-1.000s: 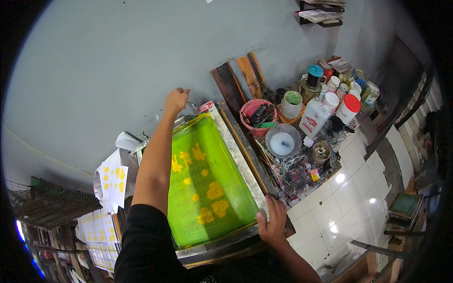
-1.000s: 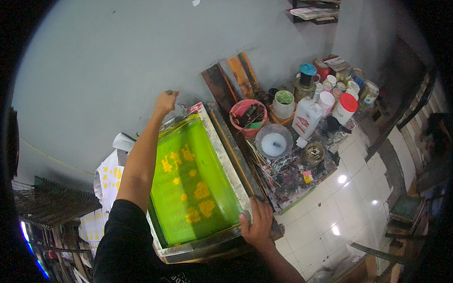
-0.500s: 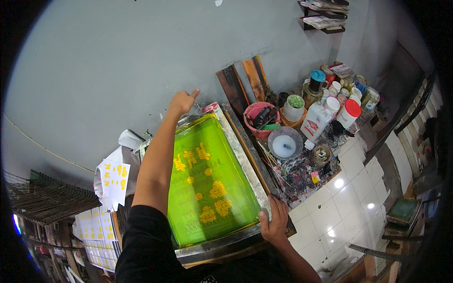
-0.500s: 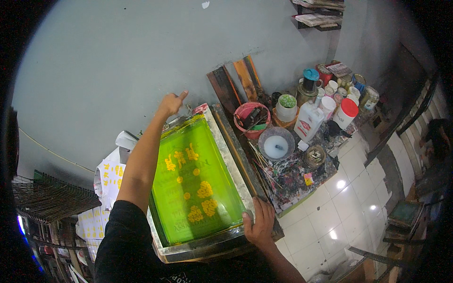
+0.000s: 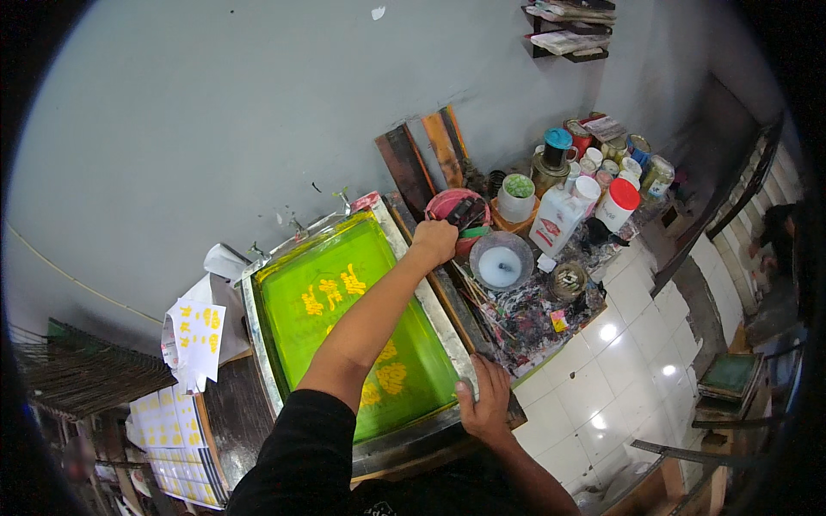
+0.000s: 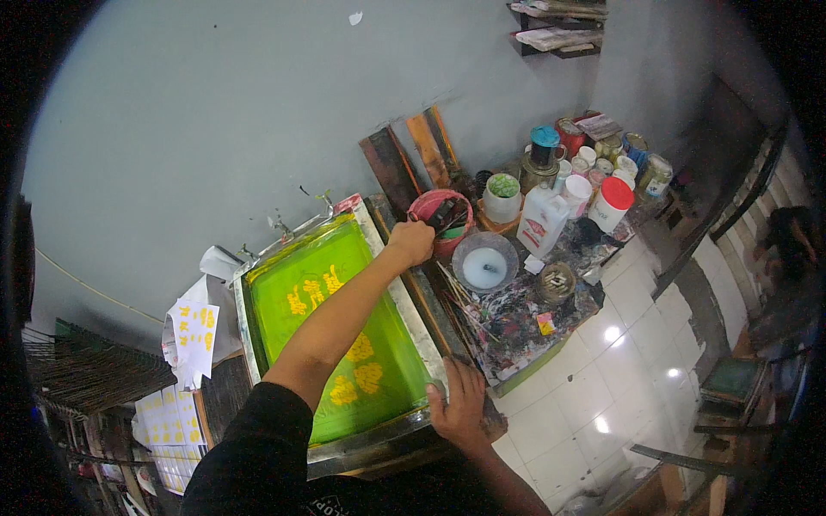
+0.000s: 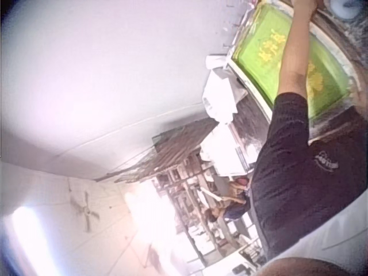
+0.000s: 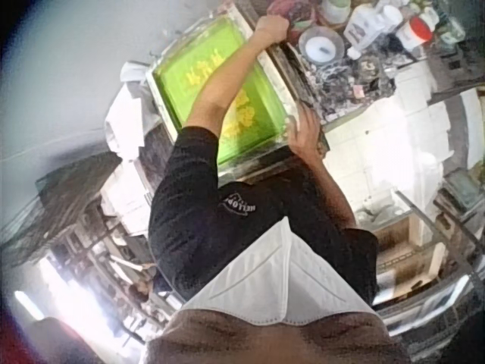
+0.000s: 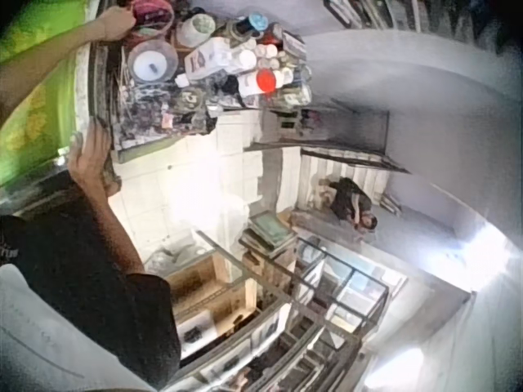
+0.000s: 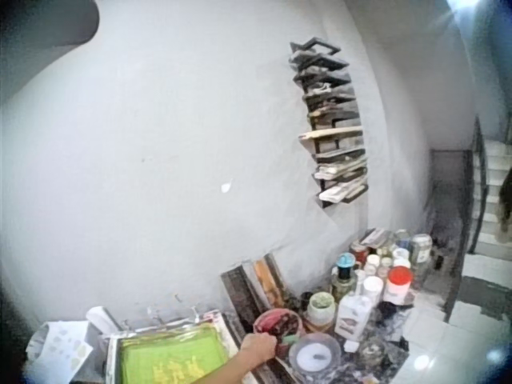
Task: The person cleans a squeegee with a cloth, applies yellow ink from a container to a screen-printing frame, and uses tape to mask parts of a second screen.
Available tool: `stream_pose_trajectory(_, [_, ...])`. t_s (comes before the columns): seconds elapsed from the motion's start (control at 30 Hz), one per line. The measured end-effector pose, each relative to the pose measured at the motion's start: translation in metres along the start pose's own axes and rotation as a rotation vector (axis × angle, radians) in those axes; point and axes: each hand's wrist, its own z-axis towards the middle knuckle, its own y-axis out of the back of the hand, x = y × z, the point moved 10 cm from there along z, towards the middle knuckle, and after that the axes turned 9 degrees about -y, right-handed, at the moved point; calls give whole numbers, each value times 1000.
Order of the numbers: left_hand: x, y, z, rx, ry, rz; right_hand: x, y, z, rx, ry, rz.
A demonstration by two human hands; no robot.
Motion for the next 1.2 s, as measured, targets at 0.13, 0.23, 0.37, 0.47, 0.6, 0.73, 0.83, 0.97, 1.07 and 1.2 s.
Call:
stream_pose_trajectory(0.13, [-3,34,-16,-189,-3,42,-3,2,1,-33,16,15])
stream_pose_trajectory(0.23, [1,86,-65,-410,-60,17,0,-1,-2,7,-12,28])
stream_pose_trajectory(0.37, [-9,154,-166,-653,-96,-207,-5,25,20,-85,-200,191])
stream_pose_trajectory(0.47, [-15,164,-251,-636,-43,-520,57,62,68,-168,-66,171])
stream_pose_trajectory(0.6, [11,136,-329,-653,187,-920,86,-41,83,651,-131,541])
stream_pose_trajectory(0.73, [62,77,-416,-864,505,-1089,121,-111,84,689,-387,759])
stream_pose_trajectory(0.83, [70,33,-506,-900,759,-1217,89,-180,165,387,-481,875])
stream_pose_trajectory(0.97, [53,-2,-594,-993,912,-1297,56,-264,249,272,-665,858])
stream_pose_trajectory(1.07, [43,-33,-673,-1085,1106,-1334,93,-313,234,340,-724,810])
stream_pose_trajectory(1.2, [28,-75,-764,-1123,1341,-1254,114,-331,226,260,-774,1031])
